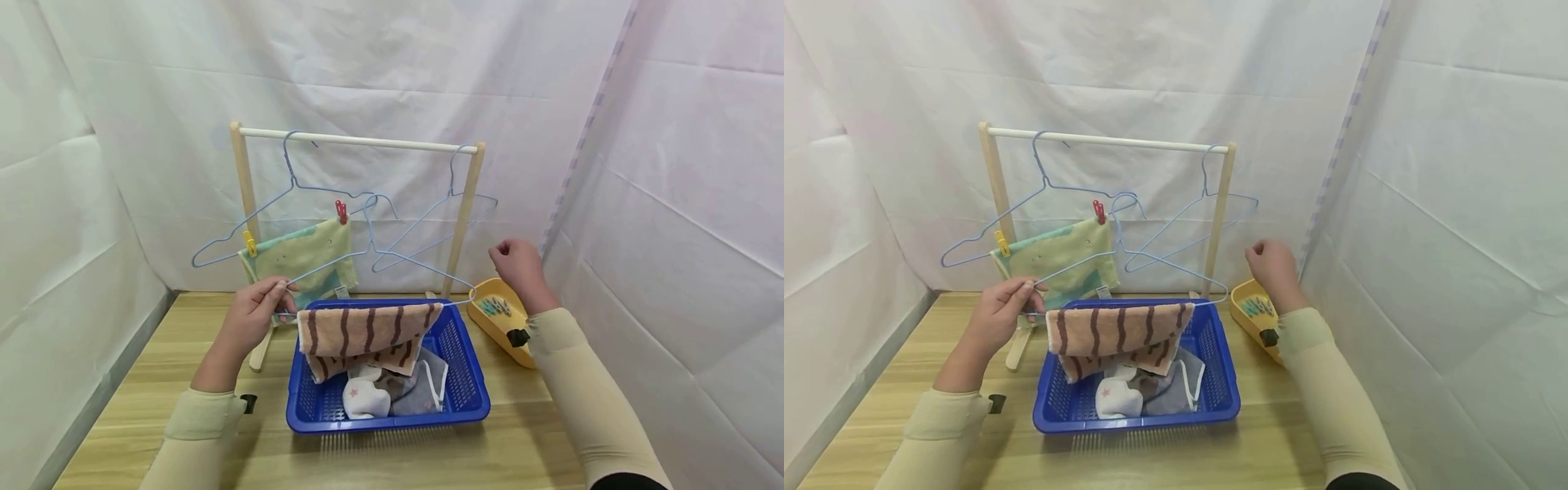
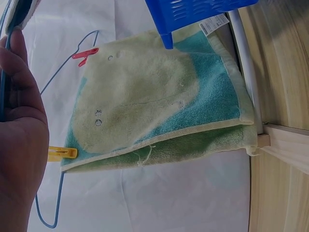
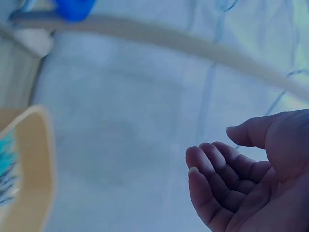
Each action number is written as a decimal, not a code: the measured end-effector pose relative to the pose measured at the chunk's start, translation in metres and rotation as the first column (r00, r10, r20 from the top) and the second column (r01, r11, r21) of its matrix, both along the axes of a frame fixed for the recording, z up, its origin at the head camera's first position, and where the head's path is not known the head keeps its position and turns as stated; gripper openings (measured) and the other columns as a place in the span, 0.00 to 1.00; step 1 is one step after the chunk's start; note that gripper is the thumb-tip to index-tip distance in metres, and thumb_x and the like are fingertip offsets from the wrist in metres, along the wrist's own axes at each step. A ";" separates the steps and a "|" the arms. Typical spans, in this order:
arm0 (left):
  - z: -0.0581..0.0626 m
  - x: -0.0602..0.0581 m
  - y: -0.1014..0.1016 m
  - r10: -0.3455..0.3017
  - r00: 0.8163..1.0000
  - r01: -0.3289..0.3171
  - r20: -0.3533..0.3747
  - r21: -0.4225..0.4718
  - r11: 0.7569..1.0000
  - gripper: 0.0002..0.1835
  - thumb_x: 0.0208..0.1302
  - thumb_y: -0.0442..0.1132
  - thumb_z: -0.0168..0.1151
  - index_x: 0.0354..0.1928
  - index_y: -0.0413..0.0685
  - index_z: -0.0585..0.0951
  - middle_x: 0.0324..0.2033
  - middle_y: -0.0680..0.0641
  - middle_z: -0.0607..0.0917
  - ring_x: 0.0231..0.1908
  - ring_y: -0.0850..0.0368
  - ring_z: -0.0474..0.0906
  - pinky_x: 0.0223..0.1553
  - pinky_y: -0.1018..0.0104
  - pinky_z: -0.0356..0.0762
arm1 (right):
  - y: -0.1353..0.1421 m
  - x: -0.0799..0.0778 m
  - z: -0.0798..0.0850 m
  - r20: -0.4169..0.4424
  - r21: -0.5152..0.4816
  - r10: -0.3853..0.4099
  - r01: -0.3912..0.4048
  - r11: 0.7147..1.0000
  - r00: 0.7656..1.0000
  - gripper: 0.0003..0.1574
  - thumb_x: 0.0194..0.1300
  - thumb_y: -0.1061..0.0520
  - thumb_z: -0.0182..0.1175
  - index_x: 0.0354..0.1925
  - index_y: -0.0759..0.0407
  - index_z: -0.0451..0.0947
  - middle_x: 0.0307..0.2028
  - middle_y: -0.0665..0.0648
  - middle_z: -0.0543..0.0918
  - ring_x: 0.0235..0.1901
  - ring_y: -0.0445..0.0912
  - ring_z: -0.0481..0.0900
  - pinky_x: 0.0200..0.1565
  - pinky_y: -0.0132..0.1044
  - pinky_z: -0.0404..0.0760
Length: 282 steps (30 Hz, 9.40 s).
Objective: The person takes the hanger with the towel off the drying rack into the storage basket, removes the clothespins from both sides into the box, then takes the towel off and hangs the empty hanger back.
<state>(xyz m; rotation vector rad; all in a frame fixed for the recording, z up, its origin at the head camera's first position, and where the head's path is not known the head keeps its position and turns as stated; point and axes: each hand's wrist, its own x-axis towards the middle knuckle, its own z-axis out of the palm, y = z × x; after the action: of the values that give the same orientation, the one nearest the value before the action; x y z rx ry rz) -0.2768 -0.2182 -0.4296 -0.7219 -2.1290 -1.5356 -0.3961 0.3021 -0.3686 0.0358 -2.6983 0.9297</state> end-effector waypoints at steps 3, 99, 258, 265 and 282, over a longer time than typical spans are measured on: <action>0.001 0.000 0.000 0.002 1.000 -0.002 0.000 0.001 1.000 0.17 0.90 0.30 0.46 0.51 0.33 0.87 0.29 0.42 0.87 0.27 0.50 0.84 0.28 0.66 0.85 | -0.017 0.019 0.018 -0.031 -0.033 0.002 -0.004 0.999 1.000 0.20 0.85 0.47 0.59 0.50 0.63 0.86 0.40 0.64 0.86 0.39 0.57 0.80 0.40 0.47 0.83; 0.001 -0.001 0.006 -0.040 0.999 0.040 0.017 0.033 0.999 0.16 0.90 0.29 0.47 0.51 0.31 0.86 0.29 0.40 0.87 0.28 0.55 0.85 0.29 0.69 0.86 | -0.181 0.095 0.005 -0.281 0.458 0.763 -0.617 0.640 0.583 0.06 0.81 0.57 0.68 0.44 0.54 0.91 0.38 0.49 0.87 0.35 0.42 0.83 0.39 0.37 0.87; -0.002 -0.008 0.016 0.013 0.995 -0.013 0.099 0.000 1.000 0.17 0.91 0.35 0.49 0.52 0.34 0.87 0.31 0.40 0.88 0.31 0.45 0.88 0.30 0.68 0.89 | -0.118 0.111 0.141 -0.707 0.139 0.523 -0.631 0.764 0.477 0.06 0.78 0.68 0.67 0.44 0.66 0.92 0.39 0.58 0.90 0.35 0.46 0.80 0.37 0.32 0.79; -0.002 -0.009 0.015 0.025 0.996 -0.025 0.090 0.001 1.000 0.18 0.91 0.35 0.49 0.53 0.28 0.86 0.31 0.41 0.88 0.31 0.46 0.87 0.31 0.67 0.89 | -0.118 0.109 0.124 -0.650 0.159 0.607 -0.699 0.697 0.458 0.09 0.77 0.72 0.66 0.45 0.64 0.91 0.41 0.55 0.91 0.38 0.46 0.82 0.40 0.34 0.81; -0.002 -0.011 0.017 0.058 0.996 -0.059 0.064 0.010 0.998 0.17 0.90 0.34 0.50 0.51 0.31 0.87 0.30 0.41 0.88 0.32 0.60 0.86 0.32 0.70 0.89 | -0.142 0.106 0.068 -0.480 0.246 0.768 -0.775 0.582 0.424 0.09 0.73 0.70 0.71 0.45 0.59 0.91 0.36 0.51 0.86 0.34 0.42 0.78 0.34 0.35 0.80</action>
<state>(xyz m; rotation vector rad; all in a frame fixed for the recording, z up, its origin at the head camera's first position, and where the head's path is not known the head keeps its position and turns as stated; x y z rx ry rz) -0.2875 -0.2012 -0.4316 -0.6090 -2.1659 -1.5586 -0.2901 0.1597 -0.3003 1.4471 -2.0329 0.9330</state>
